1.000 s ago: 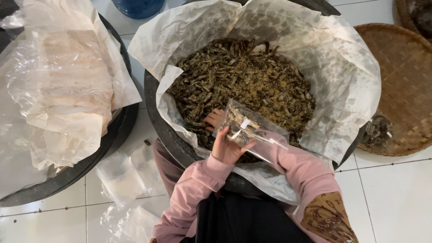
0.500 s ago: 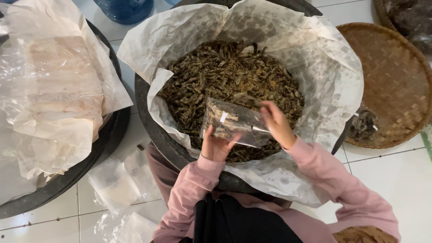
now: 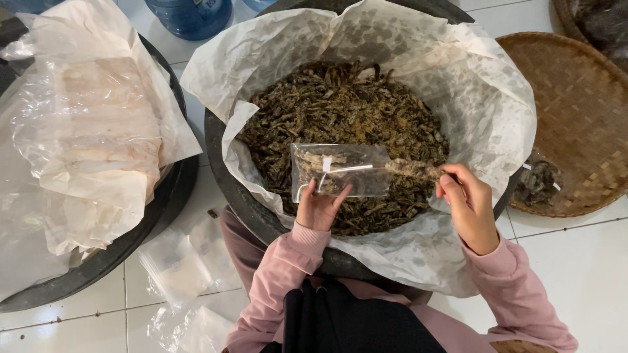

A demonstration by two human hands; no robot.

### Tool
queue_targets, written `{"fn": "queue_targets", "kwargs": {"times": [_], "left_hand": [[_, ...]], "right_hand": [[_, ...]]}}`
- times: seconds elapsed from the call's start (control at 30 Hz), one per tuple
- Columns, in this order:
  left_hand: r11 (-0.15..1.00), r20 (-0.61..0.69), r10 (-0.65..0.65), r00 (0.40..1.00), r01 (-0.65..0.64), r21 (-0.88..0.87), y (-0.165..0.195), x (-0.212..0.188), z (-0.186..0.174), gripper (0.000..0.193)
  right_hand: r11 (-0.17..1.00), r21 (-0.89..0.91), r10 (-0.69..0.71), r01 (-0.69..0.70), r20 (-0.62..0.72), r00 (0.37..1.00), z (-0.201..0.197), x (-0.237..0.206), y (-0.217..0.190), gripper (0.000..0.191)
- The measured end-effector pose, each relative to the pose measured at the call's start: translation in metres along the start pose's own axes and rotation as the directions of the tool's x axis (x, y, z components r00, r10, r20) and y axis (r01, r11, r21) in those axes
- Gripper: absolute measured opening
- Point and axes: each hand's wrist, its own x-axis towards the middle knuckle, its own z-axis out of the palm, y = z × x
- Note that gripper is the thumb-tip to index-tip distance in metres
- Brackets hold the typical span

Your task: The person sits on the floor beside a large paper-lined basin filled with dried fish, holding a small clear plastic bag and pressing handfuls of dried fish into it. They add more fish, adjust the contents, and place filled bags on a woven tray beside the basin.

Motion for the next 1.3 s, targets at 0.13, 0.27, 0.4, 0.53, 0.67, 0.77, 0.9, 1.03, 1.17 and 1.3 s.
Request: {"fn": "queue_targets", "kwargs": {"times": [0.13, 0.27, 0.4, 0.53, 0.67, 0.77, 0.9, 1.03, 1.17, 1.3], "left_hand": [[0.999, -0.004, 0.004, 1.0, -0.003, 0.049, 0.002, -0.002, 0.004, 0.051], [0.999, 0.084, -0.016, 0.996, 0.013, 0.036, -0.002, -0.003, -0.008, 0.052], [0.997, 0.093, -0.041, 0.995, 0.035, 0.071, -0.002, -0.002, -0.019, 0.055], [0.994, 0.054, -0.063, 0.997, 0.058, 0.089, -0.002, -0.002, -0.015, 0.056], [0.998, 0.039, -0.042, 0.998, 0.04, 0.053, -0.002, -0.004, -0.005, 0.057], [0.995, 0.052, -0.02, 0.998, 0.015, 0.099, 0.001, -0.005, -0.001, 0.055], [0.996, 0.087, -0.014, 0.996, 0.006, 0.088, 0.003, -0.005, -0.006, 0.052], [0.991, 0.087, -0.067, 0.994, 0.057, 0.118, -0.001, -0.004, -0.015, 0.054], [0.995, 0.033, -0.059, 0.998, 0.056, 0.082, 0.001, -0.002, -0.02, 0.054], [0.984, 0.037, -0.053, 0.998, 0.046, 0.17, 0.003, -0.002, -0.017, 0.053]], "right_hand": [[0.985, -0.162, -0.051, 0.054, 0.024, 0.998, 0.008, -0.001, -0.011, 0.022], [0.724, -0.462, -0.48, 0.512, 0.197, 0.855, 0.029, 0.008, -0.035, 0.024], [0.527, -0.535, -0.605, 0.661, 0.31, 0.733, 0.033, 0.015, -0.061, 0.035], [0.136, -0.642, -0.648, 0.755, 0.519, 0.558, 0.029, 0.021, -0.066, 0.038], [-0.088, -0.541, -0.694, 0.836, 0.635, 0.338, 0.032, 0.03, -0.06, 0.034], [0.107, -0.419, -0.739, 0.901, 0.573, 0.355, 0.026, 0.031, -0.062, 0.031], [0.615, -0.263, -0.509, 0.743, 0.588, 0.629, 0.006, 0.034, -0.065, 0.024], [0.877, -0.177, -0.264, 0.447, 0.6, 0.755, 0.023, 0.045, -0.044, 0.019], [0.974, 0.018, -0.199, 0.228, 0.555, 0.807, 0.048, 0.042, -0.022, 0.02], [0.91, -0.412, 0.231, -0.057, 0.388, 0.892, 0.061, 0.036, -0.018, 0.031]]}}
